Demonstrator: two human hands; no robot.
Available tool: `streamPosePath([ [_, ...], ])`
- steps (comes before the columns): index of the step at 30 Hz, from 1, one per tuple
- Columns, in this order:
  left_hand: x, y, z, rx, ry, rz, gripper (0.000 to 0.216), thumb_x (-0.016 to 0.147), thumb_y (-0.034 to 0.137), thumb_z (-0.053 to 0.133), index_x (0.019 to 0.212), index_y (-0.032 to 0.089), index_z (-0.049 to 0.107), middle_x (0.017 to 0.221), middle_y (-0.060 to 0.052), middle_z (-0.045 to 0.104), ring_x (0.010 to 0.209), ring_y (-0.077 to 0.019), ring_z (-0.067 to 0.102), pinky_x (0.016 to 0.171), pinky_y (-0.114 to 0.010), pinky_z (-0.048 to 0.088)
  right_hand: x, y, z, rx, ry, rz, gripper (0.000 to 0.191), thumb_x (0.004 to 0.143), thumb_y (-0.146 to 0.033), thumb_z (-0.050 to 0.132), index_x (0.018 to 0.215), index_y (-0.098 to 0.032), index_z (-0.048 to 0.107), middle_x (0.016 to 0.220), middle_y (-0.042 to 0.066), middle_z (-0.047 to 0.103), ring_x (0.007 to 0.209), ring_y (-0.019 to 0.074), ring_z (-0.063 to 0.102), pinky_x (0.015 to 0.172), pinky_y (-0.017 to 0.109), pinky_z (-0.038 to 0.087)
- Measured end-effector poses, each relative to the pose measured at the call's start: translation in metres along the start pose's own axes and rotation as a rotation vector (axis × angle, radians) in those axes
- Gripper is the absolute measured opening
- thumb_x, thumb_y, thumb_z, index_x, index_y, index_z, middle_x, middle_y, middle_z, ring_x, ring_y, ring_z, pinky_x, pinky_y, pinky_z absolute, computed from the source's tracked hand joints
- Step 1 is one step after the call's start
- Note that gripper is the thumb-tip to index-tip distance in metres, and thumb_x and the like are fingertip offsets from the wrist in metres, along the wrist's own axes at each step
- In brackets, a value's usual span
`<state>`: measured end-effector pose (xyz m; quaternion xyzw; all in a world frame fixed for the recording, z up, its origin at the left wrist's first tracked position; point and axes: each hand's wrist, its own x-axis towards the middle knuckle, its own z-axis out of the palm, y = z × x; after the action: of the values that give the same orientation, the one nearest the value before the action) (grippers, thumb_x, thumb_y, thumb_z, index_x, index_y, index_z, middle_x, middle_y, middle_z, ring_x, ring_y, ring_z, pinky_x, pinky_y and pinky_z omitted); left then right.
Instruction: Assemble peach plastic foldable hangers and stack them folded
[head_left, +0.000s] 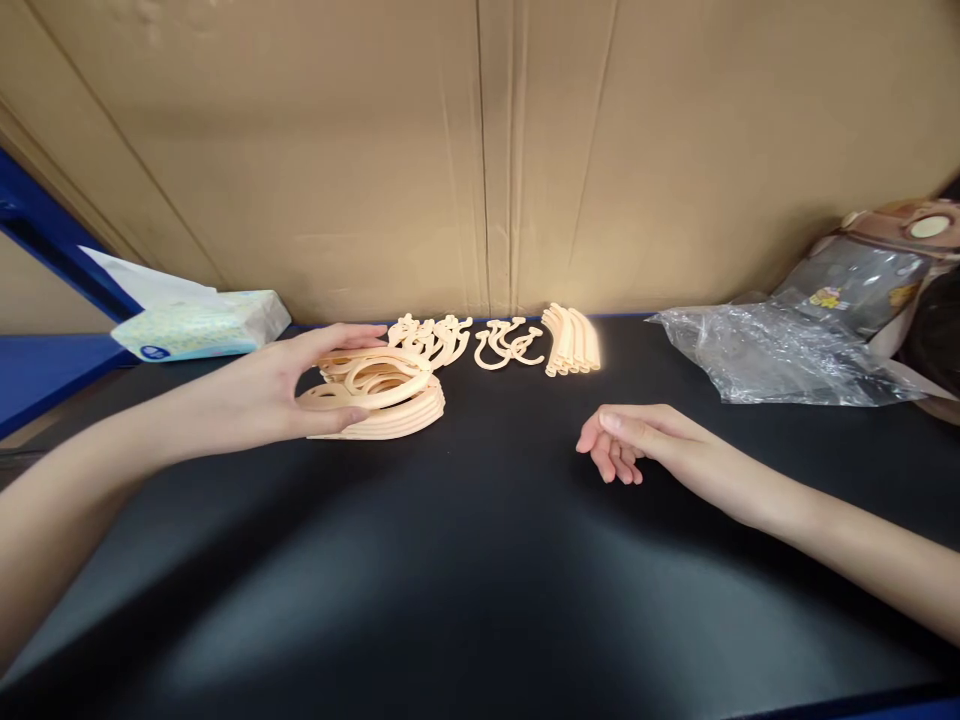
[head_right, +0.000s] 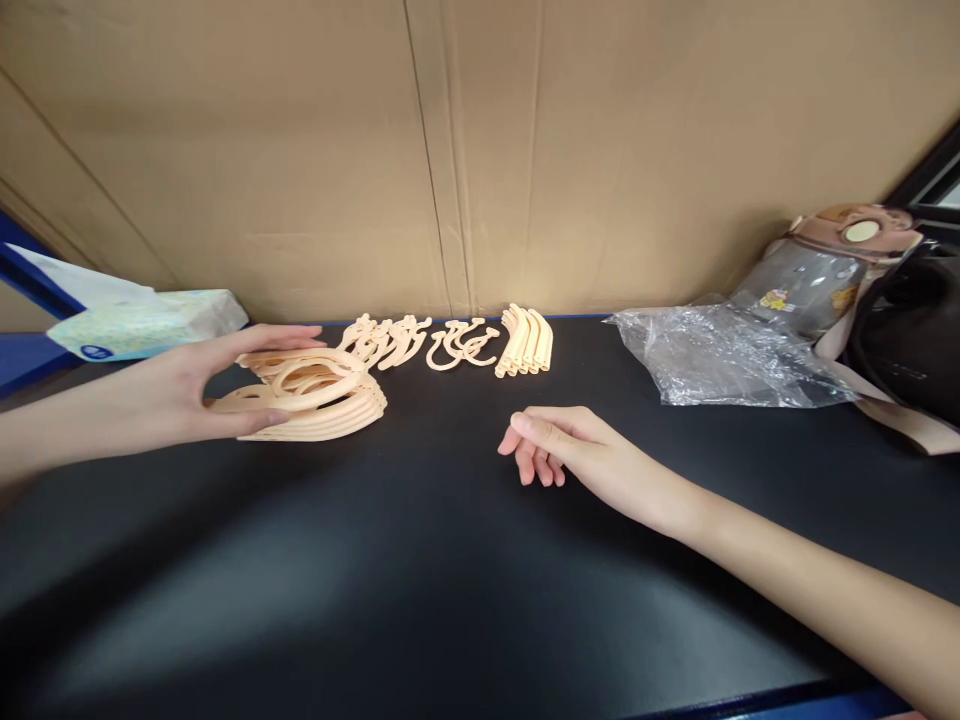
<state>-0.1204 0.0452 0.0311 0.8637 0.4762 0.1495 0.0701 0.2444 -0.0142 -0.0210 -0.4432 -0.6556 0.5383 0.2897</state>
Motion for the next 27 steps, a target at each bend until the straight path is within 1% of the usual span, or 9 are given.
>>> streamPosePath([
  [4, -0.0001, 0.0045, 0.0022, -0.023, -0.013, 0.020, 0.055, 0.093, 0.044, 0.055, 0.142, 0.021, 0.042, 0.135, -0.005, 0.058, 0.117, -0.0226, 0.058, 0.100, -0.047, 0.046, -0.0001, -0.0003, -0.0006, -0.030, -0.011, 0.002, 0.045, 0.095, -0.056, 0.046, 0.091, -0.016, 0.065, 0.072, 0.003, 0.060, 0.066, 0.0135, 0.052, 0.061, 0.028, 0.042],
  [6, 0.0003, 0.0031, 0.0039, -0.037, -0.025, 0.024, 0.056, 0.093, 0.040, 0.056, 0.143, 0.020, 0.040, 0.137, -0.006, 0.056, 0.120, -0.0227, 0.057, 0.101, -0.046, 0.046, -0.0003, -0.0009, -0.0005, -0.040, -0.016, 0.004, 0.044, 0.095, -0.056, 0.047, 0.090, -0.016, 0.065, 0.072, 0.002, 0.060, 0.066, 0.0133, 0.052, 0.062, 0.027, 0.042],
  [9, 0.0012, -0.0008, 0.0068, -0.056, -0.036, 0.045, 0.061, 0.091, 0.038, 0.059, 0.144, 0.018, 0.038, 0.140, -0.009, 0.054, 0.121, -0.0237, 0.057, 0.102, -0.046, 0.046, -0.0003, -0.0019, -0.0003, -0.043, -0.019, 0.003, 0.043, 0.095, -0.056, 0.047, 0.089, -0.017, 0.065, 0.072, 0.001, 0.060, 0.066, 0.0126, 0.052, 0.062, 0.027, 0.042],
  [14, 0.0012, 0.0000, 0.0078, -0.035, -0.056, 0.041, 0.056, 0.094, 0.035, 0.055, 0.144, 0.018, 0.038, 0.142, -0.007, 0.052, 0.121, -0.0216, 0.057, 0.103, -0.046, 0.044, 0.0002, -0.0027, -0.0007, -0.060, -0.026, -0.004, 0.043, 0.096, -0.055, 0.047, 0.089, -0.016, 0.065, 0.071, 0.001, 0.059, 0.066, 0.0124, 0.052, 0.061, 0.027, 0.042],
  [19, 0.0015, 0.0024, 0.0078, -0.046, -0.064, 0.003, 0.054, 0.094, 0.034, 0.054, 0.144, 0.020, 0.038, 0.140, -0.006, 0.054, 0.121, -0.0213, 0.057, 0.104, -0.046, 0.043, -0.0004, -0.0030, -0.0015, -0.076, -0.028, 0.002, 0.042, 0.096, -0.054, 0.047, 0.089, -0.016, 0.065, 0.072, 0.002, 0.060, 0.066, 0.0130, 0.053, 0.062, 0.027, 0.043],
  [24, 0.0029, -0.0004, 0.0085, -0.070, -0.052, 0.012, 0.059, 0.091, 0.044, 0.057, 0.143, 0.021, 0.040, 0.140, -0.005, 0.055, 0.121, -0.0229, 0.057, 0.103, -0.047, 0.044, -0.0007, -0.0031, -0.0023, -0.075, -0.034, 0.007, 0.040, 0.096, -0.052, 0.047, 0.089, -0.017, 0.066, 0.072, 0.001, 0.060, 0.067, 0.0126, 0.053, 0.062, 0.027, 0.043],
  [27, 0.0023, -0.0004, 0.0079, -0.067, -0.044, 0.023, 0.055, 0.094, 0.043, 0.054, 0.142, 0.020, 0.042, 0.142, -0.005, 0.054, 0.122, -0.0223, 0.057, 0.104, -0.046, 0.044, -0.0008, -0.0032, -0.0024, -0.071, -0.038, 0.004, 0.038, 0.096, -0.050, 0.048, 0.089, -0.017, 0.066, 0.072, 0.001, 0.060, 0.066, 0.0122, 0.053, 0.062, 0.026, 0.043],
])
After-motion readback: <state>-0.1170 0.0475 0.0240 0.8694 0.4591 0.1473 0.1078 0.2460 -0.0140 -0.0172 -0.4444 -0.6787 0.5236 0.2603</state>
